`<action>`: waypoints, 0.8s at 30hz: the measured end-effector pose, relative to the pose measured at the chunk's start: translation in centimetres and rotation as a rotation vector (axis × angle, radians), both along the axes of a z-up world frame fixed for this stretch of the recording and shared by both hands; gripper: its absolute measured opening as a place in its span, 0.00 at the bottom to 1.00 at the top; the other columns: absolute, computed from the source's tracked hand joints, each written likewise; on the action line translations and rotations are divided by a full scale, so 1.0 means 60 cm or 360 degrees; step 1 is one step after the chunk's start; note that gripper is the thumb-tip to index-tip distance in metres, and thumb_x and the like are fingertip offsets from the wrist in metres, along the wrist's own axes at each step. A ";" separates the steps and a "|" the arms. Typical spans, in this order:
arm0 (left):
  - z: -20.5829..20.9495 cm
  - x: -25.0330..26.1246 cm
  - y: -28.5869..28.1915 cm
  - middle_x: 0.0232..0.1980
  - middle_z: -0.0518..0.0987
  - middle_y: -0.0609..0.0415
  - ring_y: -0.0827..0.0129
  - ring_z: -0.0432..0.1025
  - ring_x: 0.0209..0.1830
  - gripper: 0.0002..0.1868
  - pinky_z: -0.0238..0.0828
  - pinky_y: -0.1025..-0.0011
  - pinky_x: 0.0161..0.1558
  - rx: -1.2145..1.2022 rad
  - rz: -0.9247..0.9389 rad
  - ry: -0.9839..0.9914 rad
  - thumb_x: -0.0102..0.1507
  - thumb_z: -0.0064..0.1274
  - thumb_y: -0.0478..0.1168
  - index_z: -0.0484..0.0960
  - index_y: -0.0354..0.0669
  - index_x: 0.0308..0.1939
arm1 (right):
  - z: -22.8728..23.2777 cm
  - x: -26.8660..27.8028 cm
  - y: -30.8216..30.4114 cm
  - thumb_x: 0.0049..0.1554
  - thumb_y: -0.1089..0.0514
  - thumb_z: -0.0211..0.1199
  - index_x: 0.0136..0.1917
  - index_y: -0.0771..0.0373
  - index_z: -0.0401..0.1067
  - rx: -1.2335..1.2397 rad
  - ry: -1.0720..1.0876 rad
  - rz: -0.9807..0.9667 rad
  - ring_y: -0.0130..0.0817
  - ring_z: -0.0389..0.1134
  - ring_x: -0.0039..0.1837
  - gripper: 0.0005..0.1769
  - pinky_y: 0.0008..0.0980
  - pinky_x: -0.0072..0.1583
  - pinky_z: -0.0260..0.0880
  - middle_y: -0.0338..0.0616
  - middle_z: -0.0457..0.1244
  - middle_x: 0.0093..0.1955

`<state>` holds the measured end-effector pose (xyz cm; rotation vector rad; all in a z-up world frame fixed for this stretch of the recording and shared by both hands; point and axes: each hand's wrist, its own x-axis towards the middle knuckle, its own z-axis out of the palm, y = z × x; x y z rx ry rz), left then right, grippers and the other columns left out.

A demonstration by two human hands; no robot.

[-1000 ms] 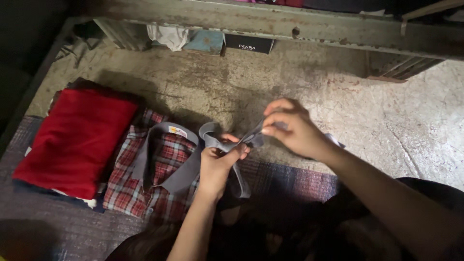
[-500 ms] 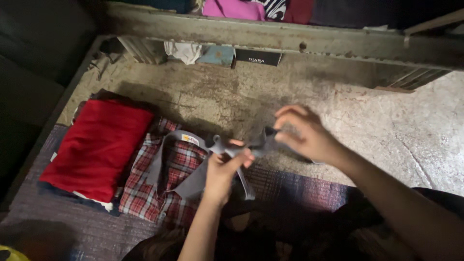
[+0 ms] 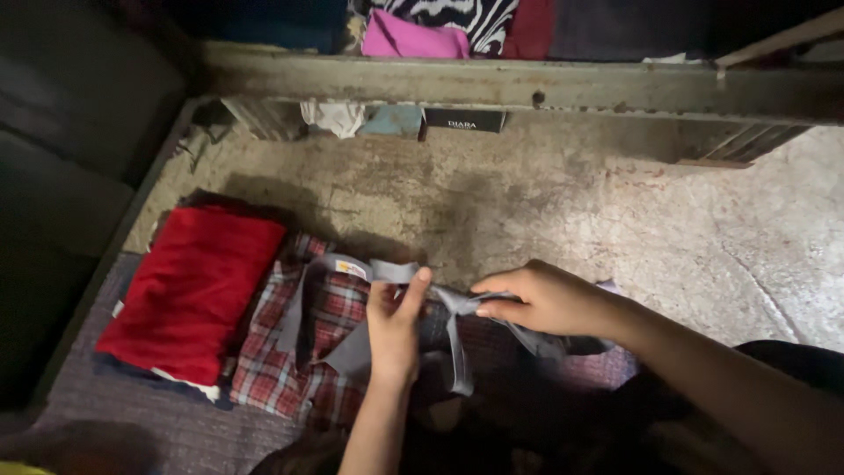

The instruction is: The person folds a gray garment by hand and places it into a storage cabinet along with other clothes.

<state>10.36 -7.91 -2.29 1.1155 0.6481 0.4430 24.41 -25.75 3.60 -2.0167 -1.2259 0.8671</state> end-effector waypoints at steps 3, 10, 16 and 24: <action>-0.009 -0.003 0.014 0.23 0.67 0.65 0.81 0.58 0.21 0.18 0.51 0.76 0.22 0.0024 0.0205 0.0057 0.65 0.63 0.44 0.69 0.47 0.28 | 0.012 0.000 0.003 0.57 0.48 0.67 0.60 0.56 0.78 -0.0156 -0.0183 0.0051 0.32 0.72 0.35 0.20 0.33 0.42 0.71 0.47 0.73 0.38; 0.025 -0.011 0.073 0.17 0.71 0.54 0.70 0.68 0.16 0.22 0.71 0.69 0.23 -0.0328 0.0055 0.0255 0.66 0.55 0.50 0.74 0.39 0.24 | -0.012 0.016 0.002 0.57 0.50 0.66 0.62 0.53 0.77 -0.0266 -0.0140 0.0241 0.30 0.72 0.36 0.20 0.31 0.43 0.71 0.40 0.74 0.44; 0.072 -0.007 0.057 0.49 0.82 0.59 0.76 0.77 0.44 0.20 0.78 0.75 0.45 -0.0403 -0.0190 0.0059 0.60 0.52 0.44 0.78 0.52 0.57 | -0.031 0.033 -0.006 0.52 0.55 0.69 0.59 0.58 0.79 -0.0113 0.0231 0.0142 0.27 0.76 0.43 0.20 0.30 0.48 0.76 0.41 0.76 0.47; -0.048 -0.009 0.015 0.41 0.80 0.49 0.69 0.76 0.40 0.14 0.80 0.65 0.49 -0.0151 -0.0756 0.0068 0.72 0.62 0.36 0.82 0.20 0.49 | -0.035 0.028 -0.008 0.54 0.52 0.69 0.62 0.64 0.72 0.0160 0.0202 0.0292 0.29 0.73 0.58 0.25 0.32 0.60 0.71 0.41 0.72 0.54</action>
